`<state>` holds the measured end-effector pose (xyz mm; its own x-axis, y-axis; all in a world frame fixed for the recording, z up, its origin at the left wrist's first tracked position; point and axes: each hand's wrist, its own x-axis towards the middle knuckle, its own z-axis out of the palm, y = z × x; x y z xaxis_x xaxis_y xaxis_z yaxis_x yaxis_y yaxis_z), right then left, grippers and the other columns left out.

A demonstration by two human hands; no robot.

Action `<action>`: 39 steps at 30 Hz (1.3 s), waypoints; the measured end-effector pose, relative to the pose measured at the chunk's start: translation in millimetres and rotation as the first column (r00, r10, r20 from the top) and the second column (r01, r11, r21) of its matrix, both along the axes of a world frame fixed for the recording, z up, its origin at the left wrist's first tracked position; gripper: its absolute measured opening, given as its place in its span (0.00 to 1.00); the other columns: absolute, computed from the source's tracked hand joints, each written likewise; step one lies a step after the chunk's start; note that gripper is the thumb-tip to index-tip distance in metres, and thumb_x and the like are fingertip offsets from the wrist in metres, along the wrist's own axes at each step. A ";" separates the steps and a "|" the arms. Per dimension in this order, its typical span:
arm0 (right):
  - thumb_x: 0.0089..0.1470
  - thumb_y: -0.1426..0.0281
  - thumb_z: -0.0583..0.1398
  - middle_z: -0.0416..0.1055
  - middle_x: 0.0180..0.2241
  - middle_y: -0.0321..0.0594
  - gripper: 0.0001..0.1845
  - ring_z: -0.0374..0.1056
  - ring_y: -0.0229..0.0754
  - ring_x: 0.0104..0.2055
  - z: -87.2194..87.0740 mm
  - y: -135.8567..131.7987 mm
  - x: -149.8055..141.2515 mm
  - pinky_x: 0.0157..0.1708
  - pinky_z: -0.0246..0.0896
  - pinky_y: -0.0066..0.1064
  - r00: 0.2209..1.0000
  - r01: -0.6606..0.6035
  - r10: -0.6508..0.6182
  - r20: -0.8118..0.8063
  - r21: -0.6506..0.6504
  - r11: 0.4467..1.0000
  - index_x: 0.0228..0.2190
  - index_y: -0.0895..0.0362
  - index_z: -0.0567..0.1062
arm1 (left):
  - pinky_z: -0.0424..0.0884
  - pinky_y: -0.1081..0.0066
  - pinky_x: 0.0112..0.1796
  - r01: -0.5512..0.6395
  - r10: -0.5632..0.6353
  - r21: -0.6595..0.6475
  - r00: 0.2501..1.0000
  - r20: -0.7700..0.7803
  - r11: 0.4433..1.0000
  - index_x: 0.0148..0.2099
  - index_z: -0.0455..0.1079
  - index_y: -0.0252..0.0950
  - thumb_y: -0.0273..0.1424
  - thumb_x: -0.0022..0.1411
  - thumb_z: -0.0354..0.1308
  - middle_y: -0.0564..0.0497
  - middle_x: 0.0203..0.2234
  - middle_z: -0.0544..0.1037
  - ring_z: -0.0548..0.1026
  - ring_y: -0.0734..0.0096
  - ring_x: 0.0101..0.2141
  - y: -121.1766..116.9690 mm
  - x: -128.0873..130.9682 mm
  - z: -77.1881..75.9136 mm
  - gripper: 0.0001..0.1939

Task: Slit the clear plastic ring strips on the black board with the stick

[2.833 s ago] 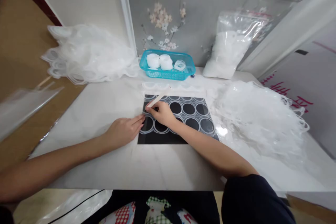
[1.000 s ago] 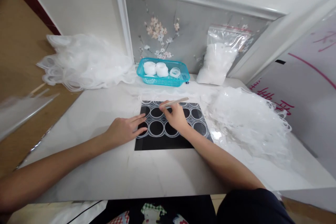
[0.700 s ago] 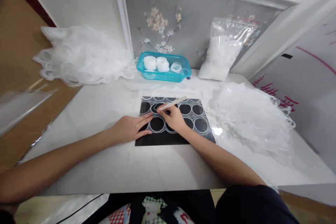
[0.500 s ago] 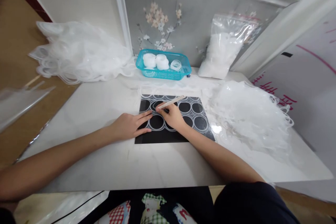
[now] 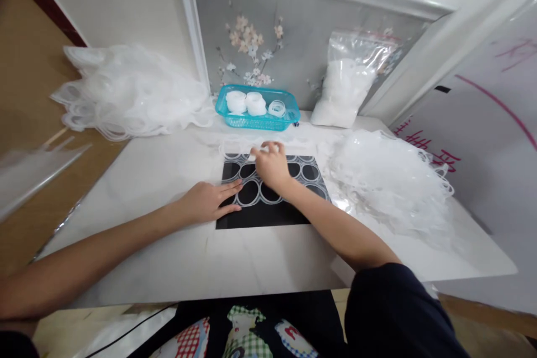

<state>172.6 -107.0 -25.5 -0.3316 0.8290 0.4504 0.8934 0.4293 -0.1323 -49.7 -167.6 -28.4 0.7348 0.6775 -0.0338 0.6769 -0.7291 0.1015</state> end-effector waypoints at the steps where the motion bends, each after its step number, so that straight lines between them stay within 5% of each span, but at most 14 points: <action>1: 0.55 0.79 0.53 0.78 0.34 0.51 0.13 0.67 0.56 0.49 7.7 18.6 9.5 0.51 0.54 0.52 0.984 0.144 -0.140 -0.113 0.027 0.989 0.36 0.59 0.77 | 0.74 0.68 0.36 0.000 0.000 -0.004 1.000 0.011 1.000 0.64 0.61 0.40 0.48 0.68 0.47 0.45 0.62 0.64 0.77 0.58 0.49 0.2 -1.2 0.2 0.28; 3: 0.56 0.76 0.52 0.77 0.34 0.52 0.13 0.70 0.53 0.42 22.3 47.3 32.6 0.46 0.61 0.48 0.849 0.369 -0.321 -0.421 0.037 0.929 0.34 0.60 0.77 | 0.74 0.68 0.38 0.006 -0.005 -0.013 0.999 0.031 1.000 0.64 0.62 0.41 0.48 0.68 0.47 0.46 0.62 0.64 0.76 0.59 0.49 1.3 -4.3 1.4 0.27; 5: 0.55 0.73 0.54 0.78 0.35 0.50 0.11 0.71 0.51 0.40 29.9 54.7 53.8 0.44 0.63 0.45 0.757 0.412 -0.297 -0.582 0.073 0.908 0.33 0.59 0.77 | 0.74 0.68 0.39 0.011 -0.009 -0.030 0.998 0.056 0.999 0.62 0.65 0.41 0.48 0.68 0.49 0.47 0.60 0.66 0.77 0.60 0.49 2.8 -7.2 4.4 0.26; 9: 0.53 0.70 0.57 0.78 0.33 0.44 0.08 0.73 0.50 0.39 13.5 10.6 67.4 0.45 0.65 0.42 0.816 0.146 -0.150 -0.558 -0.053 0.988 0.28 0.56 0.77 | 0.74 0.68 0.42 -0.025 0.026 -0.005 0.990 0.141 1.000 0.57 0.70 0.40 0.46 0.69 0.47 0.50 0.56 0.72 0.76 0.62 0.49 4.9 -4.5 12.4 0.23; 13: 0.54 0.67 0.58 0.78 0.33 0.43 0.09 0.74 0.48 0.37 -15.1 -38.6 54.7 0.40 0.67 0.37 0.786 -0.084 -0.121 -0.606 -0.298 0.951 0.27 0.56 0.77 | 0.76 0.66 0.37 0.009 -0.015 0.058 0.993 0.115 0.998 0.58 0.68 0.38 0.47 0.69 0.46 0.47 0.58 0.70 0.78 0.59 0.47 4.6 18.7 15.7 0.25; 17: 0.55 0.66 0.60 0.78 0.34 0.43 0.08 0.74 0.47 0.39 -24.0 -49.8 43.0 0.41 0.68 0.37 0.750 -0.195 -0.046 -0.660 -0.287 0.938 0.29 0.56 0.77 | 0.76 0.60 0.33 0.044 -0.043 0.116 0.999 -0.009 0.992 0.61 0.66 0.34 0.49 0.68 0.47 0.42 0.59 0.68 0.79 0.52 0.43 3.7 52.0 14.5 0.30; 22: 0.55 0.69 0.59 0.78 0.33 0.41 0.06 0.74 0.46 0.38 -21.0 -47.8 39.4 0.41 0.68 0.37 0.758 -0.235 0.001 -0.653 -0.271 0.934 0.29 0.55 0.77 | 0.75 0.59 0.32 0.032 -0.024 0.140 0.998 -0.058 0.990 0.59 0.68 0.31 0.48 0.69 0.43 0.41 0.57 0.70 0.79 0.50 0.43 -0.2 69.1 11.8 0.30; 39: 0.55 0.68 0.59 0.78 0.33 0.41 0.06 0.74 0.47 0.38 -24.1 -49.2 40.7 0.41 0.67 0.38 0.784 -0.184 -0.030 -0.619 -0.279 0.943 0.30 0.55 0.77 | 0.74 0.61 0.33 0.046 -0.037 0.113 0.996 -0.084 0.993 0.62 0.64 0.33 0.48 0.70 0.42 0.42 0.60 0.67 0.79 0.52 0.42 -0.6 64.2 4.7 0.30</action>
